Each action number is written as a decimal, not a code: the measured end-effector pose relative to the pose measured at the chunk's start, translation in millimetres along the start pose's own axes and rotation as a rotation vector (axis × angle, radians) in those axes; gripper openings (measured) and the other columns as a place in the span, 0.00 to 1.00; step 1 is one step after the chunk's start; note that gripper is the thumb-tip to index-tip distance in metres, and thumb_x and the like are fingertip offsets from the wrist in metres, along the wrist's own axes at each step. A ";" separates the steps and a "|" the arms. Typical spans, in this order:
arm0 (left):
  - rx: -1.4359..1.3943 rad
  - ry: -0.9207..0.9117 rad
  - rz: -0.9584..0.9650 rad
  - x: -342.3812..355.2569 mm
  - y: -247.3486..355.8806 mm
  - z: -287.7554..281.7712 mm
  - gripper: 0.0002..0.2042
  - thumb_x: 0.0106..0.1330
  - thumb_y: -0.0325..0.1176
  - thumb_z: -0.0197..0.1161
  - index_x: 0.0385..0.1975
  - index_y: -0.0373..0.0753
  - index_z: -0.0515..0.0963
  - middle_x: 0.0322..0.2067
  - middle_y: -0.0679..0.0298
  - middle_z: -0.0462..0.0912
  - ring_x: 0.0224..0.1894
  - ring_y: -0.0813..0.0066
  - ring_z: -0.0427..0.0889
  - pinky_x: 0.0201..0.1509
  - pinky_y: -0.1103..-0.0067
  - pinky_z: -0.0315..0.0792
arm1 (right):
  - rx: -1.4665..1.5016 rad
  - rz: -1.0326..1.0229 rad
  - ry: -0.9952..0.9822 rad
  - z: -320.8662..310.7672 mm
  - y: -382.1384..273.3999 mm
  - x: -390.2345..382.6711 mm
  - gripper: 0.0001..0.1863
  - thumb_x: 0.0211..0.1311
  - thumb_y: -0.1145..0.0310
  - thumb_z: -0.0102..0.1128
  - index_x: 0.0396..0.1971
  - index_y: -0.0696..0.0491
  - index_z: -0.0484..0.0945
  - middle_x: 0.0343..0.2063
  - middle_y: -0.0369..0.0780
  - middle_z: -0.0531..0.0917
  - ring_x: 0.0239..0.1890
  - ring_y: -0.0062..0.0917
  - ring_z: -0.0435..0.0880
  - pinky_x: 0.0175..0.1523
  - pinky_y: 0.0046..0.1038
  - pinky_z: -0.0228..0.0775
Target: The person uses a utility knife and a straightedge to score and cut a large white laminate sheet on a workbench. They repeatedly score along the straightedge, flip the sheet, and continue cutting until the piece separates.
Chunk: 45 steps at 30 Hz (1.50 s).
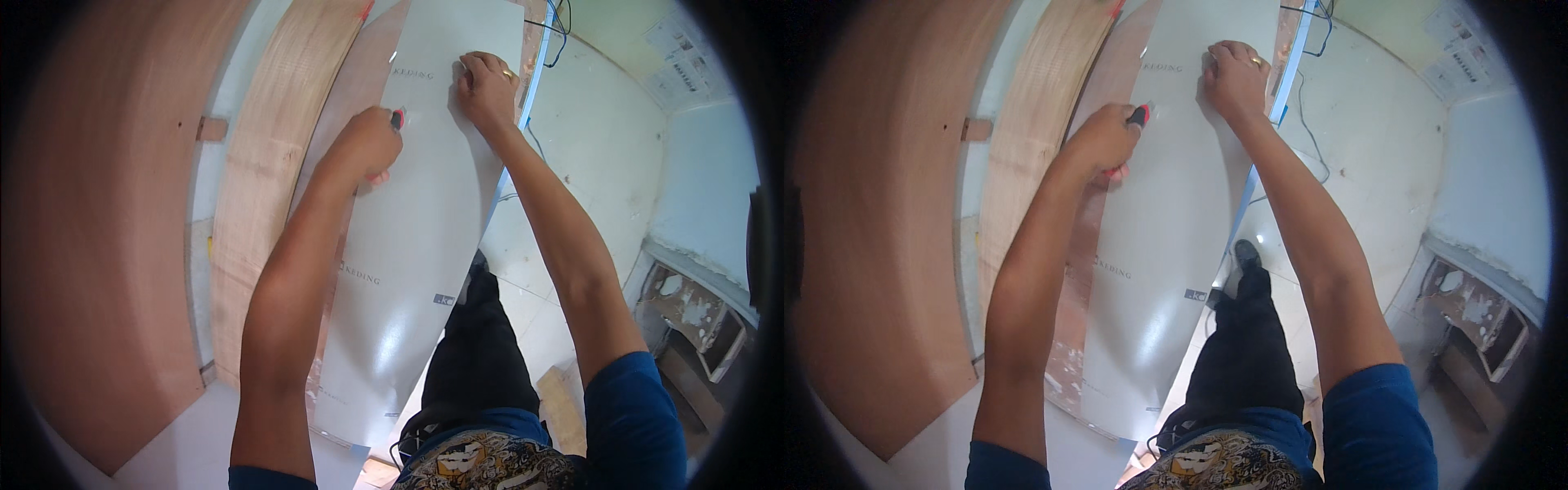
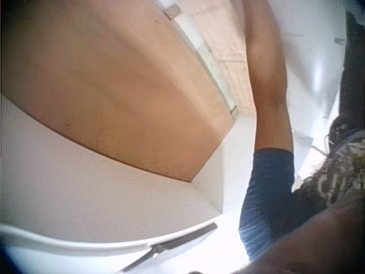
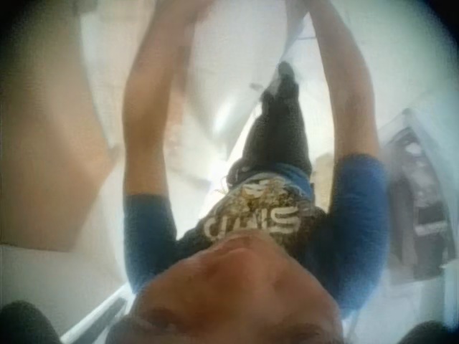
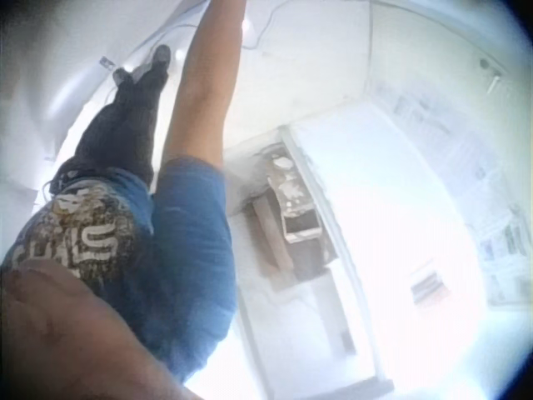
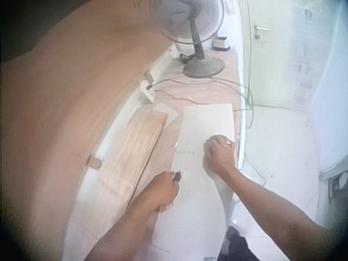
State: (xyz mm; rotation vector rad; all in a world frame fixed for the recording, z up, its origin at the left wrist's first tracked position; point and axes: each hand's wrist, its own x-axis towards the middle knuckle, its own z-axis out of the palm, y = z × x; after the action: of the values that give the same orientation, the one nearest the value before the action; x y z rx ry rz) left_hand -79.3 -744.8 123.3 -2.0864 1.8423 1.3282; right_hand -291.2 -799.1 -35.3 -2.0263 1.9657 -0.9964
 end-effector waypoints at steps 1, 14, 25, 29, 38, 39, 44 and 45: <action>0.004 -0.023 -0.028 3.4 0.6 -1.0 0.13 0.73 0.24 0.51 0.49 0.22 0.78 0.28 0.42 0.86 0.21 0.56 0.87 0.25 0.64 0.81 | -0.038 0.011 -0.065 -3.8 -2.6 -13.0 0.21 0.69 0.65 0.60 0.61 0.49 0.82 0.68 0.40 0.78 0.76 0.39 0.67 0.76 0.51 0.55; 0.224 0.213 0.152 2.3 -37.0 39.7 0.15 0.75 0.30 0.56 0.52 0.24 0.80 0.34 0.37 0.87 0.32 0.50 0.91 0.38 0.60 0.83 | -0.336 0.025 -0.245 -24.8 -66.7 -115.6 0.32 0.82 0.46 0.38 0.80 0.35 0.65 0.84 0.37 0.58 0.86 0.42 0.49 0.85 0.63 0.32; 0.362 0.322 0.224 -15.6 -57.8 62.2 0.24 0.75 0.30 0.58 0.69 0.33 0.72 0.45 0.34 0.87 0.52 0.34 0.86 0.58 0.53 0.78 | -0.327 0.042 -0.190 -17.5 -59.2 -118.2 0.31 0.82 0.45 0.39 0.80 0.34 0.65 0.83 0.37 0.59 0.86 0.41 0.50 0.83 0.67 0.32; 0.298 0.279 0.207 -53.4 -77.9 66.3 0.24 0.75 0.29 0.58 0.69 0.33 0.72 0.45 0.32 0.86 0.51 0.32 0.86 0.58 0.53 0.78 | -0.301 0.046 -0.188 -19.7 -62.6 -120.8 0.31 0.82 0.45 0.39 0.80 0.34 0.66 0.83 0.37 0.60 0.86 0.41 0.50 0.83 0.67 0.31; 0.320 0.231 0.185 -64.7 -94.0 63.6 0.24 0.77 0.28 0.58 0.71 0.32 0.69 0.42 0.37 0.87 0.42 0.41 0.90 0.49 0.59 0.82 | -0.304 0.029 -0.120 -14.2 -63.0 -119.4 0.30 0.81 0.46 0.43 0.78 0.34 0.69 0.82 0.37 0.62 0.85 0.43 0.52 0.82 0.69 0.32; 0.371 0.276 0.256 -57.7 -106.1 60.2 0.24 0.77 0.28 0.58 0.72 0.33 0.69 0.41 0.38 0.87 0.38 0.45 0.91 0.45 0.60 0.83 | -0.299 0.026 -0.112 -14.1 -66.0 -117.5 0.30 0.81 0.46 0.43 0.78 0.34 0.69 0.82 0.37 0.63 0.85 0.43 0.53 0.82 0.69 0.32; 0.262 0.191 0.107 -66.5 -85.4 68.6 0.24 0.77 0.29 0.57 0.71 0.33 0.71 0.40 0.41 0.87 0.37 0.49 0.88 0.41 0.61 0.81 | -0.326 0.032 -0.096 -8.8 -56.0 -127.2 0.30 0.81 0.46 0.43 0.77 0.34 0.70 0.82 0.37 0.63 0.85 0.44 0.54 0.80 0.74 0.32; 0.231 0.181 0.054 -72.0 -76.3 73.1 0.24 0.76 0.29 0.57 0.71 0.32 0.71 0.43 0.38 0.87 0.45 0.41 0.87 0.50 0.57 0.79 | -0.349 0.038 -0.104 -10.0 -56.1 -126.7 0.30 0.81 0.46 0.43 0.77 0.34 0.69 0.82 0.37 0.63 0.85 0.44 0.54 0.80 0.75 0.32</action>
State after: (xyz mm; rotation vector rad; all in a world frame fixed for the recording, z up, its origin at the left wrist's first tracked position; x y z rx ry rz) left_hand -49.8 -626.3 85.6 -2.1076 2.0236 0.9092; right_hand -239.9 -670.2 -42.1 -2.1464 2.2375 -0.5559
